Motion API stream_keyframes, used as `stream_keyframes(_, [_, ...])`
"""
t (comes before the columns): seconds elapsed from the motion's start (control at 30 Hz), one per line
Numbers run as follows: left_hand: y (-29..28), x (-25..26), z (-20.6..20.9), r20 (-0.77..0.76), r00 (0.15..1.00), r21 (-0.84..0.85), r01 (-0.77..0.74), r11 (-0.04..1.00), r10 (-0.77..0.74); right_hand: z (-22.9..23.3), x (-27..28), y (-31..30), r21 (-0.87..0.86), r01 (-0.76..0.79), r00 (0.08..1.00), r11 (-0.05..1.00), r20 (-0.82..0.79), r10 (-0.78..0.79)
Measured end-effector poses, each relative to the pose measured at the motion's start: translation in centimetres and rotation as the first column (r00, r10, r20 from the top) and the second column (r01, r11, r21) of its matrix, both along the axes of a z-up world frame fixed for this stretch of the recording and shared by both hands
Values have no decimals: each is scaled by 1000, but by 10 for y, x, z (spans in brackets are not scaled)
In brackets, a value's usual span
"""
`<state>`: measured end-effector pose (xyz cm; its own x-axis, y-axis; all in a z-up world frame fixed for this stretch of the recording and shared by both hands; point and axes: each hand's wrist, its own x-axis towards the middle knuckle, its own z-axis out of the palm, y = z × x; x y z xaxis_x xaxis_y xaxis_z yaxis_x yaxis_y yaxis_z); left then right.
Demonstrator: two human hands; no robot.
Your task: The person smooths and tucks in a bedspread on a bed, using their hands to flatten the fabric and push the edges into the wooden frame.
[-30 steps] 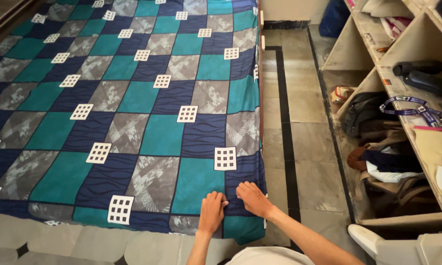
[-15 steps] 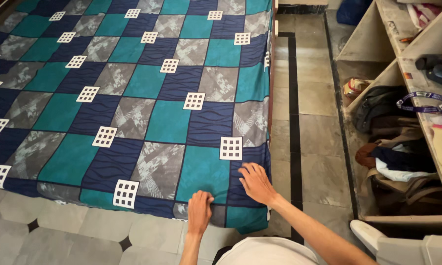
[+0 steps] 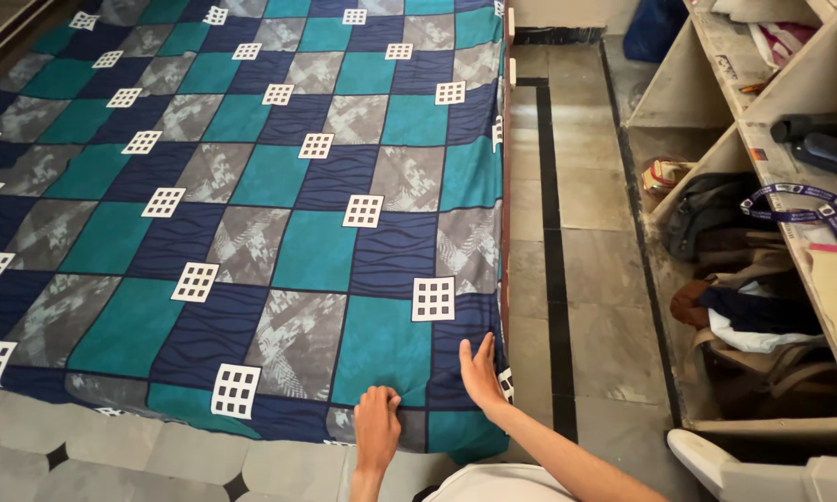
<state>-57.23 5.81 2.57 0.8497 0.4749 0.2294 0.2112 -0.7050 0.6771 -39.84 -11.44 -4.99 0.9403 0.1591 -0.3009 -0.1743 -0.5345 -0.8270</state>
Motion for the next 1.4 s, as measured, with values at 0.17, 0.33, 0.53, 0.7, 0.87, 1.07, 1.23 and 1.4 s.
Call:
stream_keyframes(0.17, [-2, 0, 0, -14, 1000, -15, -19, 1000, 19, 12, 11, 15, -82, 56, 982, 995, -173, -69])
stream_keyframes(0.33, [-5, 3, 9, -69, 997, -20, -31, 999, 29, 25, 2, 2, -79, -31, 993, 996, -116, 22])
stream_keyframes(0.53, [-30, 29, 35, 41, 975, -38, 221, 975, -219, 85, -2, -12, -241, 9, 910, 971, 405, 92])
stream_keyframes(0.7, [-65, 47, 51, -10, 790, 20, 613, 790, -613, 68, 30, -31, -315, -8, 913, 949, 384, 135])
stream_keyframes(0.87, [-75, 47, 51, -111, 704, 100, 710, 697, -701, 10, 37, -40, -316, -106, 946, 943, 261, 194])
stream_keyframes(1.07, [-81, 42, 36, -77, 619, 185, 779, 599, -781, 19, 30, -21, -22, -94, 969, 995, -232, 86])
stream_keyframes(1.23, [-86, 49, 33, -34, 635, 187, 763, 619, -772, 41, 30, -22, 90, -1, 937, 996, -347, 32])
stream_keyframes(1.4, [-88, 50, 45, -57, 644, 79, 765, 639, -763, 37, 38, -24, 111, 45, 901, 993, -434, 8])
